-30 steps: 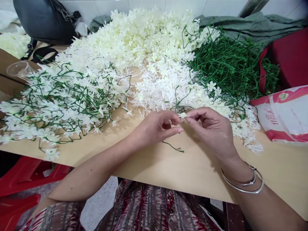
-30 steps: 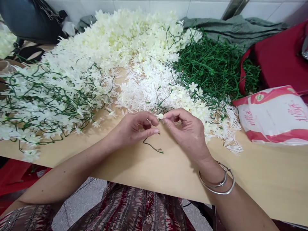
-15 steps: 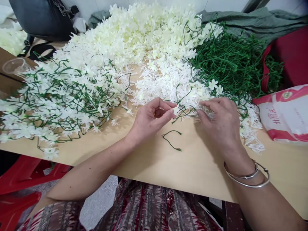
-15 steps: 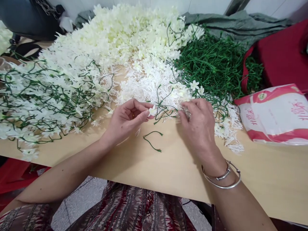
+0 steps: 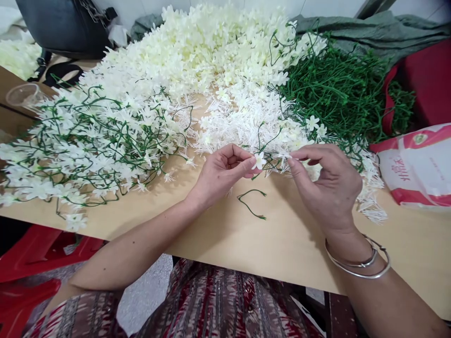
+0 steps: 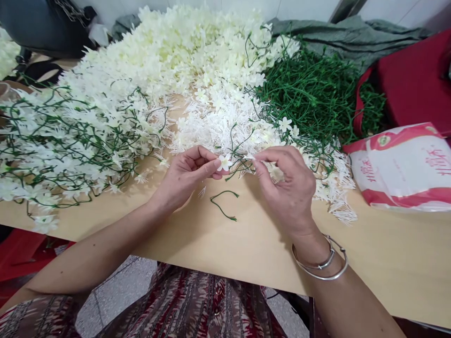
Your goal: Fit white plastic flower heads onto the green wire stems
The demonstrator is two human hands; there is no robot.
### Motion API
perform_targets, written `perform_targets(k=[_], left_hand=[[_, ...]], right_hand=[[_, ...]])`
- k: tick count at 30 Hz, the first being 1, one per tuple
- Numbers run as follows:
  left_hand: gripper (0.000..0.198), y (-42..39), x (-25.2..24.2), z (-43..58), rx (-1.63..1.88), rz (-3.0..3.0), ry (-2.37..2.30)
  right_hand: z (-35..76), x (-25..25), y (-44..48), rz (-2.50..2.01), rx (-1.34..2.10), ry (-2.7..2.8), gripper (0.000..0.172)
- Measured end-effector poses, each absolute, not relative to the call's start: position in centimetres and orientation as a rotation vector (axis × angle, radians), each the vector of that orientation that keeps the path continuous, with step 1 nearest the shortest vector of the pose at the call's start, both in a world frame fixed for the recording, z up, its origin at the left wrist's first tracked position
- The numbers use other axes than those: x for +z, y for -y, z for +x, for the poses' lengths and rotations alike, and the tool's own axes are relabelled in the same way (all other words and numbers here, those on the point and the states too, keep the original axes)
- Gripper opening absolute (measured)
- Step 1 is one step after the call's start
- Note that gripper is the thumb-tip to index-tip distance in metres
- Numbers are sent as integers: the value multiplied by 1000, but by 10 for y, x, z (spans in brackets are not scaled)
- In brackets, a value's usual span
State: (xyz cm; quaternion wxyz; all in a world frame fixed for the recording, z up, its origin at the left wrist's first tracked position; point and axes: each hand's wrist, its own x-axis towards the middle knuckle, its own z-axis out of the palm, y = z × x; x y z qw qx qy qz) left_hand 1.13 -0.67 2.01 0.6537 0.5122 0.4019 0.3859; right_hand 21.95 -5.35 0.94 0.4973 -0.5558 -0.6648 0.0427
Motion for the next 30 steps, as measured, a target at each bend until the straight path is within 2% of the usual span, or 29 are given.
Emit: perform_targets(k=[6,9,14,19,24,30], left_hand=[[18,5,13,11,971,1252,-889],[25,5,12,11,1038,1233,-886],[33,6,12,13,1093,1230,-850],[33,7,9,16,1060,1193,-861],[29,7,6,16,1045,1180,-859],[33,8,3,17,1034,1203,-852]], right_hand=[[209,7,58,-1286,289,1613,11],[208,5,58,-1280,326,1576,8],[206,7,59,-1286,459,1509,12],[204,9,59,-1227,672,1308,7],[201,11,59,-1213,827,1156,26],[197,13,62,-1323,800,1227,20]])
